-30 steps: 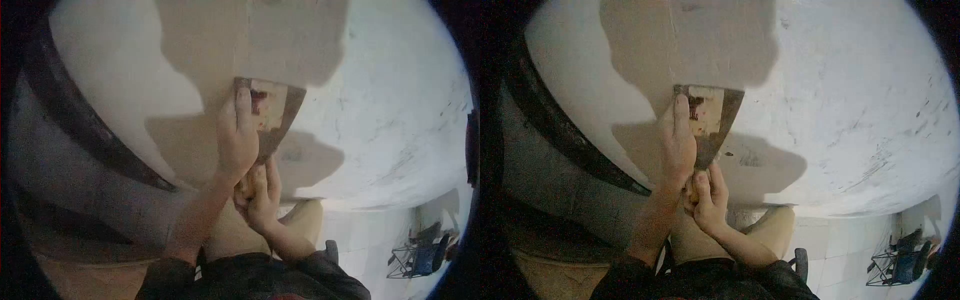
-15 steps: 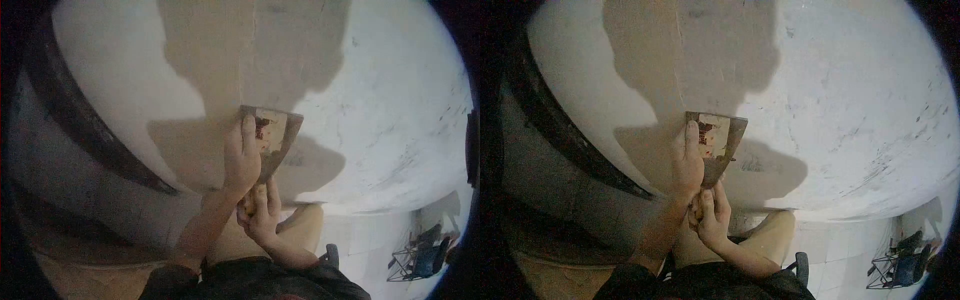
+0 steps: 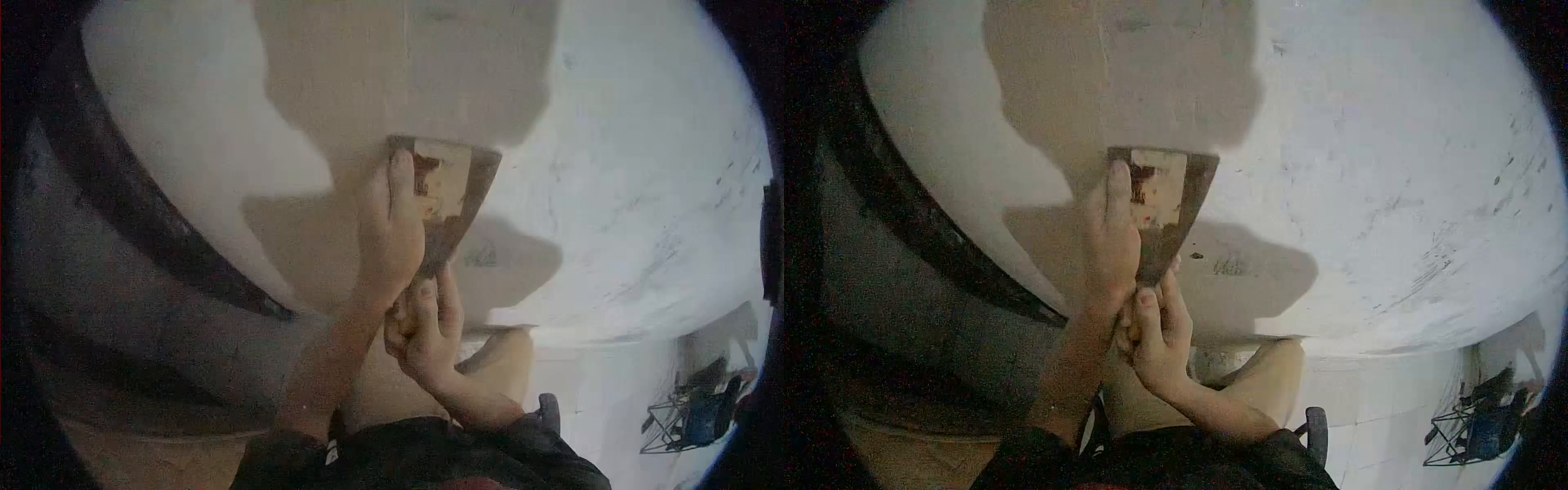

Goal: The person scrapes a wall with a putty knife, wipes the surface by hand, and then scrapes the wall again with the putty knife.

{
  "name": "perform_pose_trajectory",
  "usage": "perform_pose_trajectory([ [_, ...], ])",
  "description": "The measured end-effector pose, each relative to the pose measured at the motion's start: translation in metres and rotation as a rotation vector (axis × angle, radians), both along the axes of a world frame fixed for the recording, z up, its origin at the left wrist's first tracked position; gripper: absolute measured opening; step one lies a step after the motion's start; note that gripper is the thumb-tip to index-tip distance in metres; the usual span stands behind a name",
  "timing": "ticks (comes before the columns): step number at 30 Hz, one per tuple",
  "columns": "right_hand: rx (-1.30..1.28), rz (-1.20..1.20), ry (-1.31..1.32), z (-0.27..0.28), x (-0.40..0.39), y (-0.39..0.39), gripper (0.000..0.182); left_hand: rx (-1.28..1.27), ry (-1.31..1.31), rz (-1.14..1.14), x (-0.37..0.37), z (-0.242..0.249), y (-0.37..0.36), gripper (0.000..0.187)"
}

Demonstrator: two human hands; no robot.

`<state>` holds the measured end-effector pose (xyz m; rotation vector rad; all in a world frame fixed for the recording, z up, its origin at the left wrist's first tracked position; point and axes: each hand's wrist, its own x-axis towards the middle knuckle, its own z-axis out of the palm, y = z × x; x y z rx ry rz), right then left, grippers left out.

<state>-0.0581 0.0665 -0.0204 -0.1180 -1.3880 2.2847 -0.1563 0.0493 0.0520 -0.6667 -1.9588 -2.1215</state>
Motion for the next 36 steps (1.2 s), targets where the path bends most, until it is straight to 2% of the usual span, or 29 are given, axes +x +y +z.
perform_pose_trajectory([
  [1, -0.06, 0.038, -0.001, 0.006, 0.005, -0.002, 0.047, -0.006, -0.045, 0.0, 0.005, 0.004, -0.002, 0.046],
  [2, 0.058, 0.015, 0.055, -0.011, 0.004, -0.001, 0.045, -0.073, -0.013, 0.046, -0.005, -0.022, -0.003, 0.048],
  [5, 0.132, -0.072, -0.033, -0.027, 0.009, 0.001, 0.046, 0.044, -0.002, 0.068, 0.004, -0.031, 0.008, 0.047],
  [8, 0.031, -0.013, 0.048, -0.009, 0.009, 0.0, 0.047, -0.059, -0.055, -0.088, -0.004, -0.022, 0.001, 0.045],
  [11, 0.001, 0.008, 0.059, 0.001, 0.006, -0.002, 0.049, 0.056, -0.116, -0.062, -0.005, -0.013, 0.006, 0.046],
  [12, -0.044, -0.003, 0.061, 0.0, 0.006, -0.005, 0.05, -0.007, -0.018, -0.007, -0.012, -0.018, 0.006, 0.047],
  [15, -0.02, -0.054, 0.085, -0.012, 0.002, -0.002, 0.051, -0.098, 0.016, 0.053, -0.007, -0.019, 0.007, 0.047],
  [16, -0.078, -0.019, 0.12, -0.009, 0.0, -0.001, 0.05, -0.107, 0.137, 0.095, -0.005, -0.014, 0.008, 0.048],
  [19, 0.004, -0.036, 0.11, 0.005, -0.005, 0.0, 0.049, 0.078, 0.059, -0.041, -0.013, -0.004, 0.011, 0.044],
  [20, 0.039, -0.056, 0.129, 0.0, -0.008, 0.001, 0.049, 0.006, -0.039, -0.095, -0.017, -0.002, 0.009, 0.042],
  [22, 0.053, -0.07, 0.124, -0.009, -0.006, 0.002, 0.048, -0.112, 0.235, 0.104, -0.019, -0.018, 0.014, 0.042],
  [27, 0.108, -0.121, 0.105, -0.035, -0.011, 0.011, 0.046, 0.012, 0.042, -0.078, -0.008, -0.02, 0.018, 0.042],
  [28, 0.118, -0.111, 0.118, -0.029, -0.015, 0.014, 0.046, -0.031, 0.084, 0.043, -0.001, -0.009, 0.018, 0.043],
  [31, 0.01, -0.045, 0.105, -0.015, -0.008, 0.007, 0.044, 0.025, 0.08, -0.046, -0.007, -0.001, 0.015, 0.044],
  [32, -0.039, -0.019, 0.103, -0.012, -0.008, 0.007, 0.044, -0.057, 0.102, 0.043, -0.005, -0.005, 0.015, 0.044],
  [36, 0.04, -0.072, 0.115, -0.019, -0.006, 0.005, 0.042, 0.042, 0.059, -0.074, -0.007, -0.015, 0.016, 0.042],
])
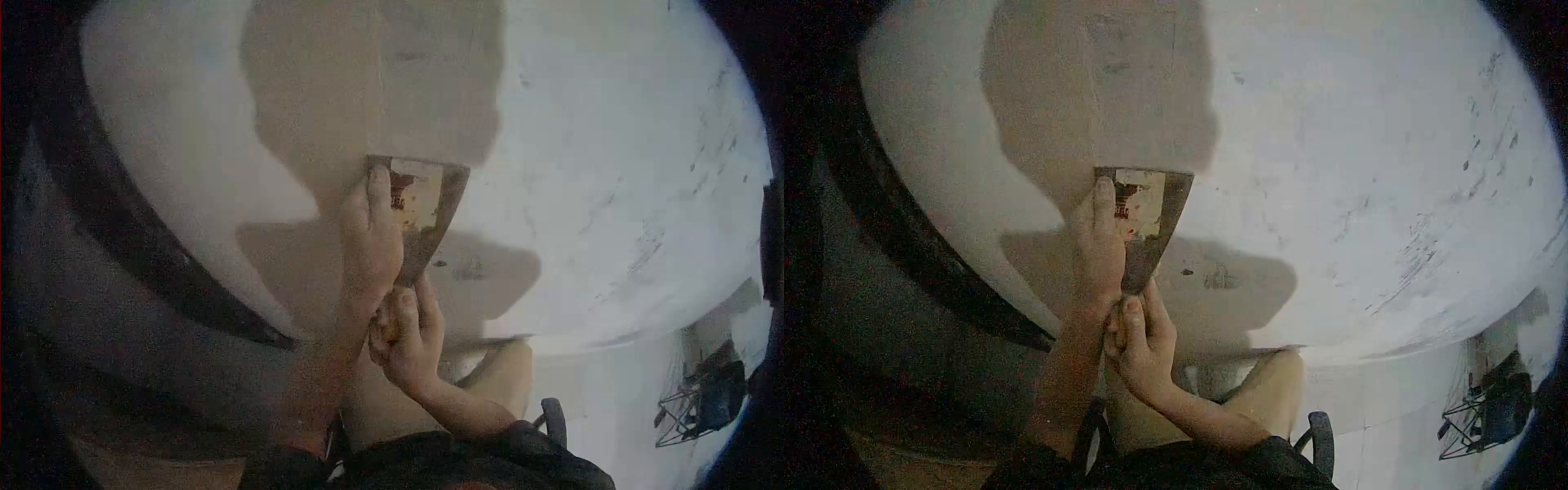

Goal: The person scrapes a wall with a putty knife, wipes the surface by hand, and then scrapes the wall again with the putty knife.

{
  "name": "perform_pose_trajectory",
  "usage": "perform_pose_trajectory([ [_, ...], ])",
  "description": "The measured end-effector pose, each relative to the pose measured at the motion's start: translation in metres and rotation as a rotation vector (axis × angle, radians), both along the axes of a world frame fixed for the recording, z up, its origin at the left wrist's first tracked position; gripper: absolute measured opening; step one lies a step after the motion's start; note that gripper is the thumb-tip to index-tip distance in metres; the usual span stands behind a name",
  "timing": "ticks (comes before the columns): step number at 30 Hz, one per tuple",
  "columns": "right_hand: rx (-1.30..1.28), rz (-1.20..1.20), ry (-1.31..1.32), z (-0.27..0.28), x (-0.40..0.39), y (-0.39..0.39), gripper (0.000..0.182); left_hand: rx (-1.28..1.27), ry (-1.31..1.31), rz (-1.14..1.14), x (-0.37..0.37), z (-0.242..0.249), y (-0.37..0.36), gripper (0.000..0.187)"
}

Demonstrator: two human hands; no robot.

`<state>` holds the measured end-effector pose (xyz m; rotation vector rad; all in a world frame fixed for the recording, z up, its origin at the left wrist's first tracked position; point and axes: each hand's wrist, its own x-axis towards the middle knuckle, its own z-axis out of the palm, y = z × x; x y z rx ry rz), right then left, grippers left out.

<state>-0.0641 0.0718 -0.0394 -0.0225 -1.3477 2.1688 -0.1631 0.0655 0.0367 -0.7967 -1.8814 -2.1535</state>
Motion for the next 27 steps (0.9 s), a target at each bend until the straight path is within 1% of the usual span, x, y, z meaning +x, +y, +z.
perform_pose_trajectory([
  [3, 0.101, -0.023, 0.018, 0.0, -0.009, -0.002, 0.045, -0.132, 0.147, 0.117, -0.003, 0.012, -0.01, 0.043],
  [4, -0.038, 0.07, 0.063, 0.018, -0.001, -0.007, 0.047, -0.009, 0.082, 0.076, -0.003, 0.012, -0.007, 0.042],
  [7, -0.088, 0.022, 0.077, 0.005, 0.001, -0.016, 0.046, -0.071, 0.095, 0.114, 0.003, 0.007, -0.01, 0.042],
  [8, -0.073, 0.023, 0.08, 0.005, 0.0, -0.016, 0.046, -0.101, 0.025, 0.054, 0.0, 0.005, -0.012, 0.043],
  [11, -0.07, 0.031, 0.084, 0.009, -0.007, -0.016, 0.046, -0.011, 0.199, 0.049, -0.013, 0.01, -0.011, 0.044],
  [12, -0.092, 0.038, 0.086, 0.013, -0.008, -0.017, 0.047, -0.093, 0.024, 0.0, 0.0, 0.029, -0.019, 0.043],
  [13, -0.11, 0.045, 0.09, 0.015, -0.007, -0.019, 0.048, -0.093, 0.002, 0.005, 0.002, 0.025, -0.02, 0.043],
  [14, -0.007, -0.001, 0.063, 0.011, -0.006, -0.019, 0.047, -0.086, -0.013, 0.012, 0.002, 0.021, -0.021, 0.042],
  [15, -0.011, -0.004, 0.063, 0.003, -0.003, -0.02, 0.046, -0.079, -0.029, 0.028, 0.002, 0.016, -0.02, 0.042],
  [16, -0.008, -0.012, 0.062, -0.007, 0.001, -0.022, 0.045, -0.09, 0.175, 0.091, 0.001, 0.004, -0.019, 0.042],
  [17, -0.005, -0.018, 0.068, -0.015, -0.001, -0.023, 0.044, -0.104, 0.236, 0.15, -0.004, -0.002, -0.017, 0.042],
  [18, 0.113, -0.143, 0.044, -0.016, -0.009, -0.022, 0.044, -0.12, 0.297, 0.209, -0.007, -0.004, -0.015, 0.042],
  [19, 0.074, -0.091, 0.063, -0.014, -0.011, -0.021, 0.044, -0.142, 0.35, 0.268, -0.007, -0.005, -0.015, 0.042],
  [20, 0.031, -0.04, 0.075, -0.009, -0.01, -0.022, 0.044, -0.138, 0.269, 0.193, -0.008, -0.003, -0.018, 0.042],
  [21, -0.014, 0.01, 0.086, -0.001, -0.009, -0.022, 0.045, -0.134, 0.185, 0.118, -0.004, 0.014, -0.023, 0.043],
  [22, -0.149, 0.093, 0.108, 0.02, -0.001, -0.024, 0.046, -0.133, 0.096, 0.044, -0.001, 0.021, -0.027, 0.043],
  [25, -0.21, 0.069, 0.078, 0.019, -0.001, -0.026, 0.046, -0.069, 0.066, 0.063, -0.004, 0.013, -0.021, 0.045],
  [27, -0.195, 0.085, 0.096, 0.01, 0.005, -0.032, 0.046, -0.115, 0.154, 0.126, -0.007, -0.003, -0.018, 0.045],
])
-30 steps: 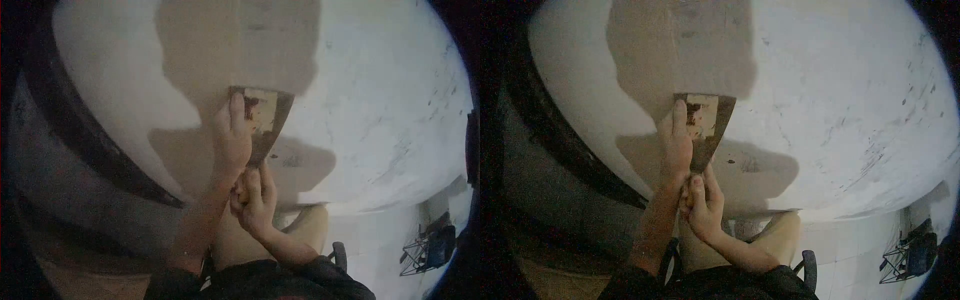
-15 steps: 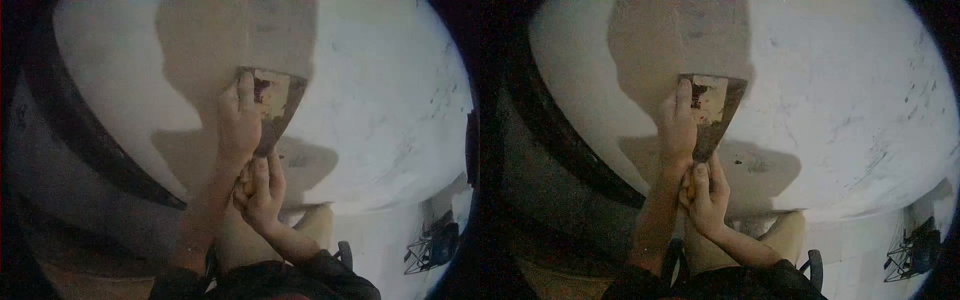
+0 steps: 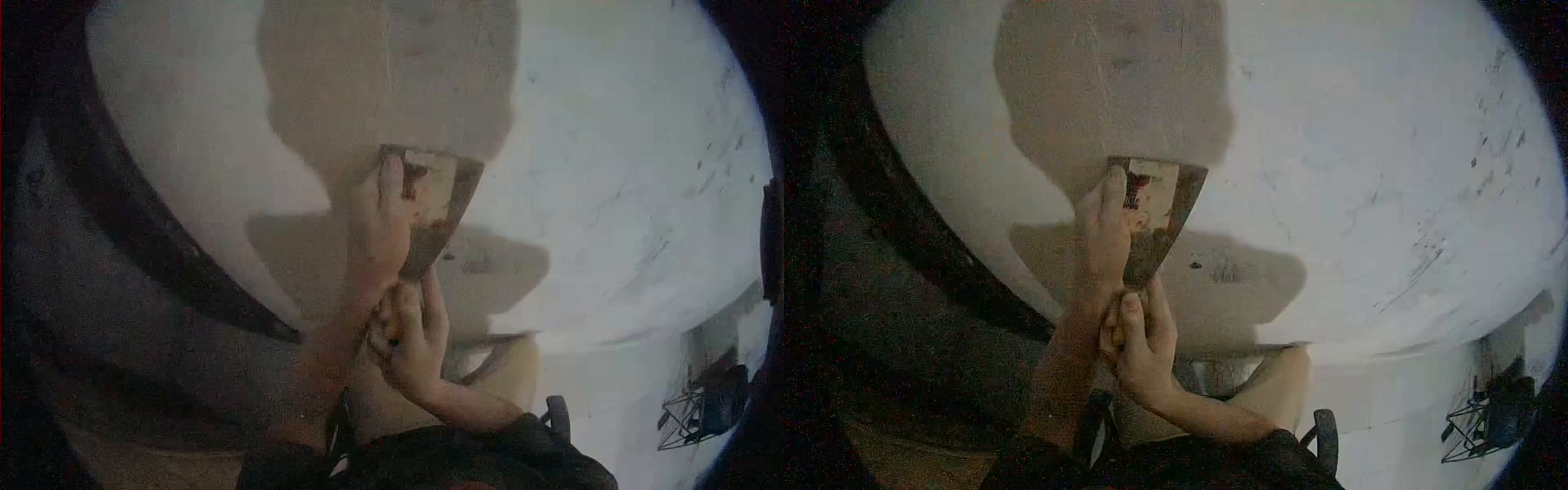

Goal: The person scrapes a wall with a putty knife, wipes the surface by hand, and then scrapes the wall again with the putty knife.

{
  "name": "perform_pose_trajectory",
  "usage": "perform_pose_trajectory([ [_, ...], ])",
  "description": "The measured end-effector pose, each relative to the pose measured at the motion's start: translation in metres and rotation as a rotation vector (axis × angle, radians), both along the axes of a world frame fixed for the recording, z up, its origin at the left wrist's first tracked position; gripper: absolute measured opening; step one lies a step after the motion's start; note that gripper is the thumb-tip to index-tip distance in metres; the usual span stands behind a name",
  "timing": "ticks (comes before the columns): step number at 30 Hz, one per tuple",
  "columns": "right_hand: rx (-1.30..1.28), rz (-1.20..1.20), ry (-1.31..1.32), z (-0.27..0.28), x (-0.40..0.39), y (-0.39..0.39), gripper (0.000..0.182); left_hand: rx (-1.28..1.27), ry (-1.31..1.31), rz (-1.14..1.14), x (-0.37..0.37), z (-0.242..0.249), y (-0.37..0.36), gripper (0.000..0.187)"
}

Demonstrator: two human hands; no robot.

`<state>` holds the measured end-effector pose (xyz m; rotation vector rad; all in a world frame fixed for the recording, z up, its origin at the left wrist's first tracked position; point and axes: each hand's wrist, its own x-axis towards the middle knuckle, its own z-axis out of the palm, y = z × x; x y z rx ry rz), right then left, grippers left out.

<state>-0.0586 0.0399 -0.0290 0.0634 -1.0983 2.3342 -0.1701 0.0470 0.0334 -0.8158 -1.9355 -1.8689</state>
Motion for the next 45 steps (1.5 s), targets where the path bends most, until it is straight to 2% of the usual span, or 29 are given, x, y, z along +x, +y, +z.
perform_pose_trajectory([
  [2, 0.043, -0.011, 0.033, 0.001, -0.003, 0.001, 0.046, 0.052, -0.149, -0.101, -0.007, -0.002, -0.002, 0.044],
  [3, 0.073, -0.028, 0.047, 0.008, -0.01, 0.003, 0.046, 0.02, -0.127, -0.085, -0.015, -0.001, -0.003, 0.045],
  [6, 0.03, 0.011, 0.092, 0.008, -0.021, 0.004, 0.047, -0.037, -0.216, -0.063, -0.001, 0.033, -0.01, 0.045],
  [11, -0.027, 0.104, 0.075, -0.002, -0.026, 0.01, 0.041, -0.006, 0.018, 0.039, -0.001, 0.023, -0.004, 0.047],
  [13, -0.019, 0.142, 0.096, 0.0, -0.029, 0.013, 0.038, -0.033, -0.006, 0.047, 0.004, 0.032, -0.004, 0.048],
  [16, 0.042, 0.039, 0.104, 0.002, -0.034, 0.005, 0.037, -0.075, -0.036, 0.036, 0.0, 0.034, -0.008, 0.047],
  [18, -0.008, 0.089, 0.099, 0.003, -0.034, 0.007, 0.032, -0.116, -0.091, 0.038, 0.002, 0.036, -0.011, 0.045],
  [19, -0.037, 0.114, 0.094, 0.002, -0.035, 0.009, 0.031, -0.063, 0.045, 0.077, -0.003, 0.03, -0.009, 0.041],
  [20, -0.068, 0.138, 0.089, 0.002, -0.035, 0.01, 0.029, -0.064, 0.07, 0.094, -0.003, 0.027, -0.008, 0.041],
  [21, 0.019, 0.047, 0.13, -0.005, -0.042, 0.014, 0.028, -0.064, 0.099, 0.109, -0.003, 0.026, -0.006, 0.041],
  [24, -0.087, 0.255, 0.195, -0.017, -0.045, 0.035, 0.028, -0.073, 0.17, 0.169, -0.005, 0.021, 0.0, 0.035],
  [26, -0.158, 0.245, 0.102, -0.017, -0.034, 0.044, 0.025, -0.123, 0.215, 0.198, 0.007, 0.019, -0.005, 0.032],
  [27, -0.186, 0.22, 0.062, -0.023, -0.027, 0.048, 0.024, -0.16, 0.149, 0.222, 0.011, 0.014, -0.005, 0.027],
  [29, -0.145, 0.191, -0.028, -0.05, -0.007, 0.061, 0.019, -0.215, 0.25, 0.263, 0.014, -0.006, -0.008, 0.027],
  [31, 0.004, 0.178, -0.132, -0.11, 0.025, 0.078, 0.017, -0.302, 0.337, 0.267, 0.025, -0.031, -0.013, 0.023],
  [32, 0.08, 0.167, -0.181, -0.142, 0.044, 0.084, 0.018, -0.302, 0.491, 0.374, 0.018, -0.036, -0.011, 0.025],
  [34, 0.102, 0.258, -0.584, -0.177, 0.094, 0.089, 0.018, -0.302, 0.79, 0.579, 0.008, -0.042, -0.008, 0.031],
  [35, 0.183, 0.285, -0.584, -0.213, 0.118, 0.092, 0.02, -0.333, 0.679, 0.543, 0.006, -0.034, -0.003, 0.046],
  [36, 0.264, 0.313, -0.585, -0.246, 0.137, 0.093, 0.024, -0.395, 0.73, 0.588, 0.0, -0.027, 0.002, 0.049],
  [38, 0.181, 0.393, -0.702, -0.26, 0.17, 0.092, 0.04, -0.518, 0.834, 0.684, -0.013, -0.015, 0.01, 0.056],
  [41, 0.087, 0.291, -0.91, -0.263, 0.184, 0.097, 0.045, -0.499, 0.801, 0.652, -0.018, -0.027, 0.027, 0.06],
  [43, 0.346, 0.276, -0.932, -0.279, 0.189, 0.102, 0.053, -0.5, 0.785, 0.633, -0.017, -0.035, 0.028, 0.059],
  [45, 0.285, 0.493, -0.947, -0.311, 0.188, 0.114, 0.057, -0.575, 0.752, 0.657, -0.008, -0.039, 0.027, 0.058],
])
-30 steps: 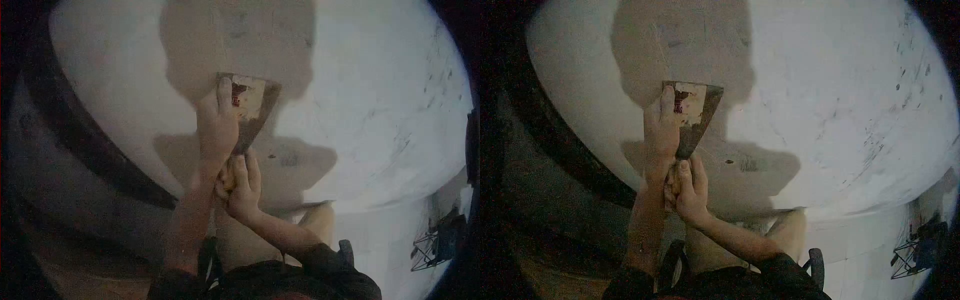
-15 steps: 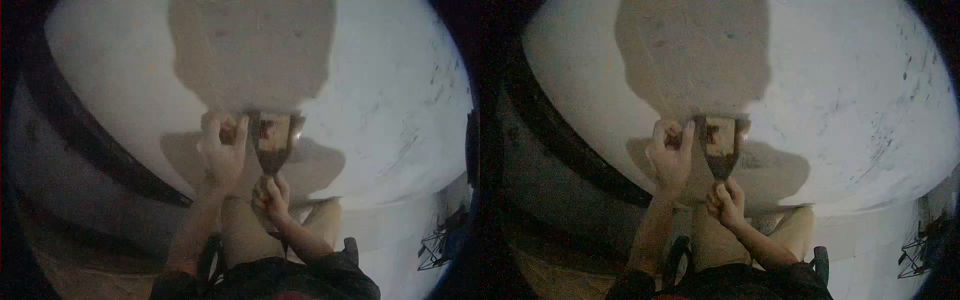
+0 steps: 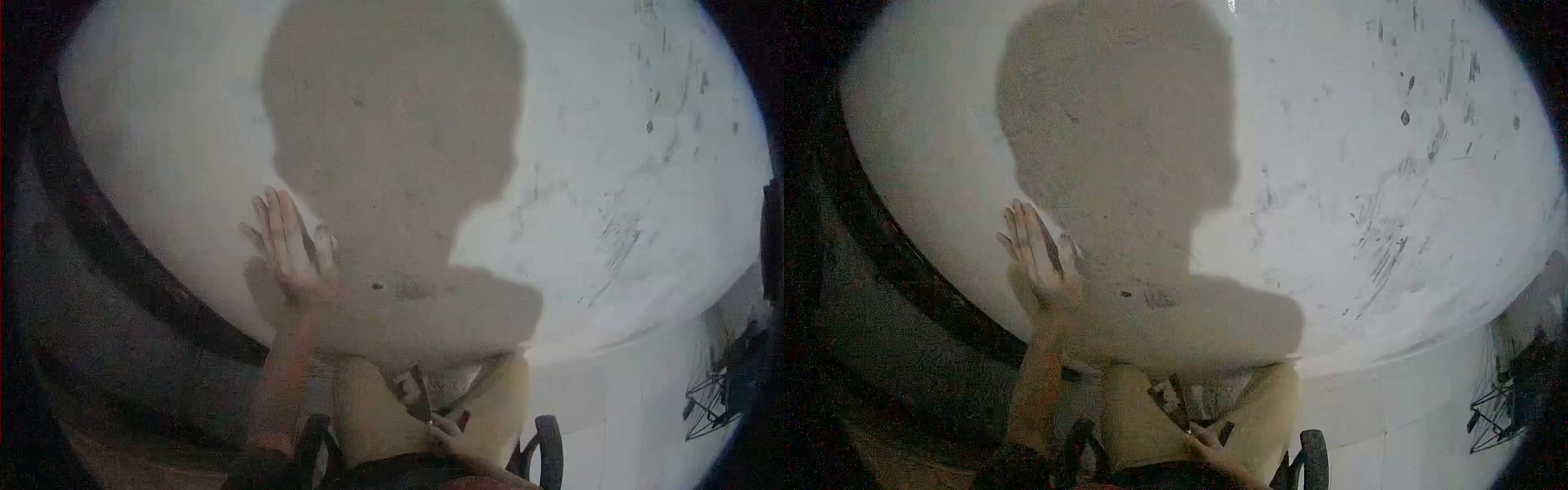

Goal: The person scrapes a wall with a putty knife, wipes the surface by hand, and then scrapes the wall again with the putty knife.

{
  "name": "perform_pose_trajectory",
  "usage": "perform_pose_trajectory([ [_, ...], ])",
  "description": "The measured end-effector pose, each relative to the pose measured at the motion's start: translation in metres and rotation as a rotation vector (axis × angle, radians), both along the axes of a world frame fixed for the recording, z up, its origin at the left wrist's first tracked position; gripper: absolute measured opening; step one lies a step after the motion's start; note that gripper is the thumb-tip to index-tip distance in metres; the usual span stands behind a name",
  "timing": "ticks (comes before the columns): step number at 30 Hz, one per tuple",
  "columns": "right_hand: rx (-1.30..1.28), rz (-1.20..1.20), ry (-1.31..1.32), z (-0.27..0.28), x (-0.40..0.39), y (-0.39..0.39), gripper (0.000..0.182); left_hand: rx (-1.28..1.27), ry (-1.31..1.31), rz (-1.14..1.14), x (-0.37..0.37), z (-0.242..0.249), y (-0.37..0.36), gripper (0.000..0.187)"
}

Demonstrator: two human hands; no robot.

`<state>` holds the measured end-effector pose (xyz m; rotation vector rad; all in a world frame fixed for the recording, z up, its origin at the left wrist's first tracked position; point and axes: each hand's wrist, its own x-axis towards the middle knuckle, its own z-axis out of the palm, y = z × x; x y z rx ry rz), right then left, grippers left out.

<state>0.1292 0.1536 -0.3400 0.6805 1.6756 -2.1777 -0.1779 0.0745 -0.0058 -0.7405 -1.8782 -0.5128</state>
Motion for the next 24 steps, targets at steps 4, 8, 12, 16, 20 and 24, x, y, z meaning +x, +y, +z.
perform_pose_trajectory([
  [4, -0.168, -0.007, -0.022, 0.013, 0.003, 0.006, 0.066, -0.061, 0.003, -0.064, 0.01, -0.045, -0.017, 0.058],
  [8, -0.144, -0.145, -0.043, -0.034, 0.011, 0.007, 0.062, -0.114, -0.049, -0.089, 0.002, -0.179, -0.074, 0.056],
  [12, 0.138, -0.231, 0.224, -0.035, 0.015, 0.013, 0.04, -0.101, -0.211, 0.134, 0.016, -0.232, -0.122, 0.052],
  [16, -0.011, -0.333, -0.02, -0.023, 0.017, 0.011, 0.036, 0.228, -0.581, 0.33, 0.041, -0.247, -0.145, 0.06],
  [20, 0.111, -0.16, -0.076, 0.01, 0.008, 0.018, 0.04, 0.435, -0.732, 0.353, 0.04, -0.271, -0.16, 0.059],
  [24, 0.11, -0.272, -0.08, 0.043, -0.01, 0.004, 0.041, 0.5, -0.738, 0.39, 0.011, -0.279, -0.17, 0.06],
])
